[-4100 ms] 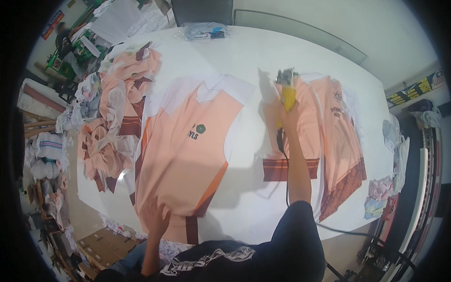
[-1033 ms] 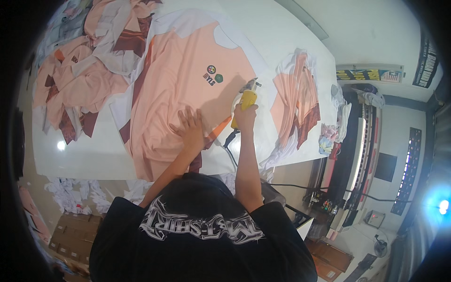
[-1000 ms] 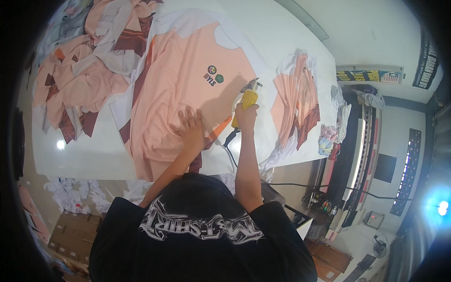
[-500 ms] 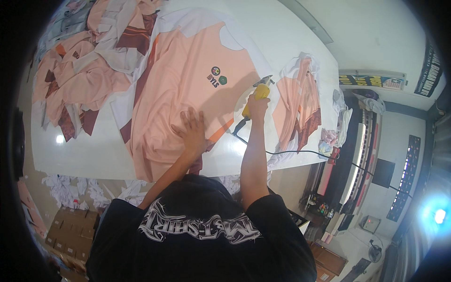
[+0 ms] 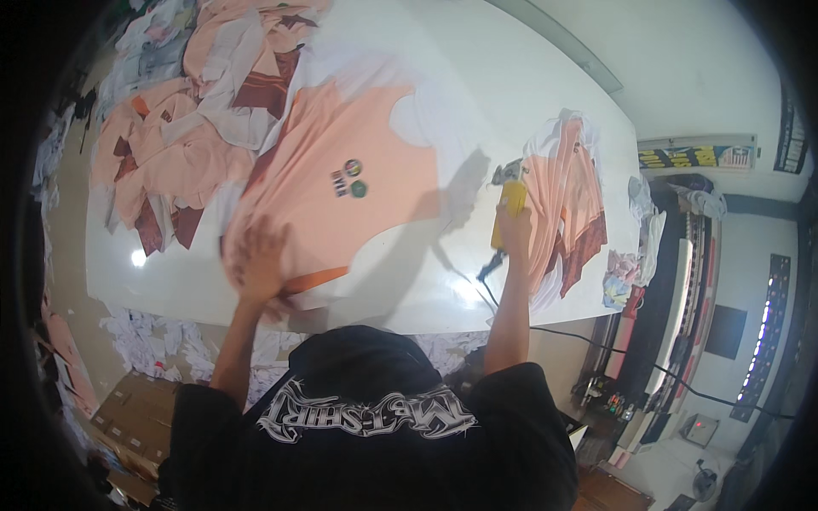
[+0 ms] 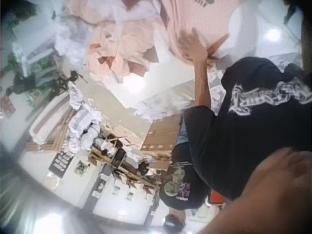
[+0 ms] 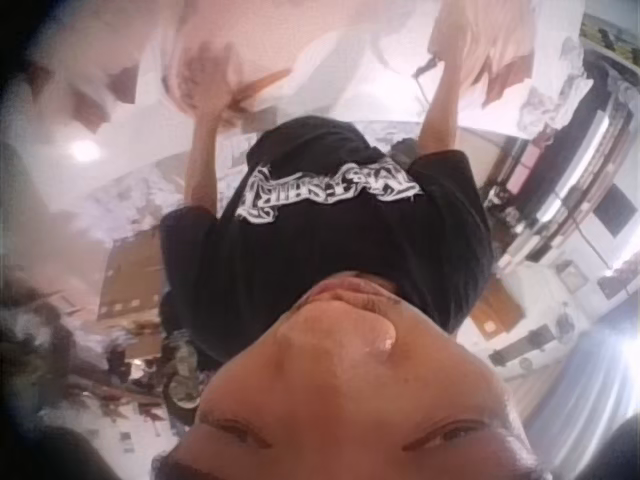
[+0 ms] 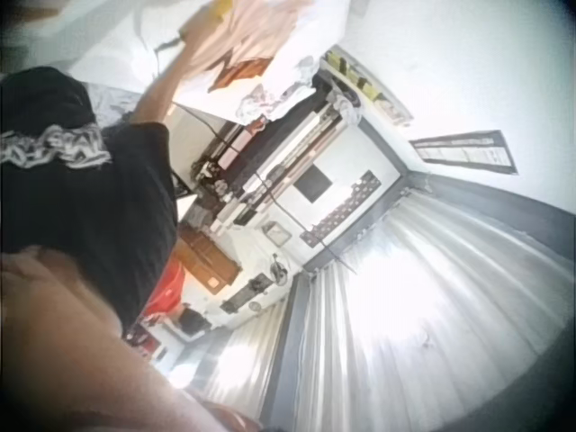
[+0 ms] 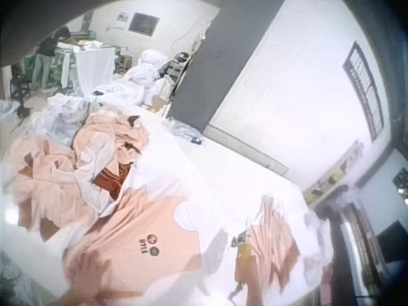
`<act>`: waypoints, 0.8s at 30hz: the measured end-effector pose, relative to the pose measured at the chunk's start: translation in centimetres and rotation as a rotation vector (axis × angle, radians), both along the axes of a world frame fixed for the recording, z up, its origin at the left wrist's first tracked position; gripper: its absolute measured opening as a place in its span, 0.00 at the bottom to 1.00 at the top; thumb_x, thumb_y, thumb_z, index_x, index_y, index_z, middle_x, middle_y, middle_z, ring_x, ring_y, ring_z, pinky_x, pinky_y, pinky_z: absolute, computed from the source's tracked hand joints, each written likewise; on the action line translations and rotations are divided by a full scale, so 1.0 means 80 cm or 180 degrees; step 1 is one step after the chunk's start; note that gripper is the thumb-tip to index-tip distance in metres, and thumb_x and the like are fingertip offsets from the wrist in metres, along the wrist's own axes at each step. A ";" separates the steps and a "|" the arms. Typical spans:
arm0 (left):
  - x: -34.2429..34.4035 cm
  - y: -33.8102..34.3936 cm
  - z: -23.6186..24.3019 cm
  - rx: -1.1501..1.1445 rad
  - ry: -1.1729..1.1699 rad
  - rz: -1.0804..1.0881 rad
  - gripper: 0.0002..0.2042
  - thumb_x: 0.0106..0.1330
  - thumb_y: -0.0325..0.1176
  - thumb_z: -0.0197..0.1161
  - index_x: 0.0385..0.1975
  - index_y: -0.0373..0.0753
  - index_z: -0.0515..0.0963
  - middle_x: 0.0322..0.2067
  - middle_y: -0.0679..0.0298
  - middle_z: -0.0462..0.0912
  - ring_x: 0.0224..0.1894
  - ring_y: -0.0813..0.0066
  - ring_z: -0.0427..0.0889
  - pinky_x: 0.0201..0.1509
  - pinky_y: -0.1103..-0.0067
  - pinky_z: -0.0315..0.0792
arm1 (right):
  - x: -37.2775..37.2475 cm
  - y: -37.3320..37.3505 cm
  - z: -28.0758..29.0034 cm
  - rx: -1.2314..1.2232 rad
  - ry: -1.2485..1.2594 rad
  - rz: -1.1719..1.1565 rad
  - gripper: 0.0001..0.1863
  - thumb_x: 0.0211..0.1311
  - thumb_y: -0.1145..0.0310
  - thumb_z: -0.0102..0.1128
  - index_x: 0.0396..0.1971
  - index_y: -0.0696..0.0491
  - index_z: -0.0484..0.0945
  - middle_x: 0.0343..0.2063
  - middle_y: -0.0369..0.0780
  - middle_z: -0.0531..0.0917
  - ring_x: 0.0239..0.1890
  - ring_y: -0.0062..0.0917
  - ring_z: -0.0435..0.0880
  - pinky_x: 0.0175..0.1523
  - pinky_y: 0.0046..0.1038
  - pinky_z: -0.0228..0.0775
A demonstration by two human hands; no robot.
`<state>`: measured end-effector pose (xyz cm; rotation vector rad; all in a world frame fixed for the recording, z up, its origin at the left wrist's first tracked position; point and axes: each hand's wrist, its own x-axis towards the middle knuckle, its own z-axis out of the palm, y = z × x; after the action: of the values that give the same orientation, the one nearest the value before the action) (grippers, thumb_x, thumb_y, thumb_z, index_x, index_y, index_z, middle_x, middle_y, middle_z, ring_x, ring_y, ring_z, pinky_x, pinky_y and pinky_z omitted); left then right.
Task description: The person uses an electric rotary cutter to cut a large piece of peach-colored fabric on a white table. They repeatedly align the fabric, cut along straight edges, and remove excess pieces. The workspace is cluttered with fabric scraps, and another worker is visible in the background.
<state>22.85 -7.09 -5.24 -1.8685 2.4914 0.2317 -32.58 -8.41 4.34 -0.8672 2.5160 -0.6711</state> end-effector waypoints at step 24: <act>-0.164 -0.059 0.036 0.1015 0.0455 -0.0525 0.66 0.42 0.71 0.77 0.82 0.55 0.46 0.82 0.49 0.33 0.81 0.36 0.28 0.66 0.22 0.31 | 0.282 0.265 0.025 0.0312 -0.0242 0.0760 0.30 0.66 0.64 0.63 0.58 0.64 0.59 0.46 0.63 0.76 0.48 0.64 0.78 0.51 0.56 0.74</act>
<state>9.75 -11.80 -2.39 -1.5650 2.4948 0.7324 -10.05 12.82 6.34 -1.0632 2.3083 -0.4893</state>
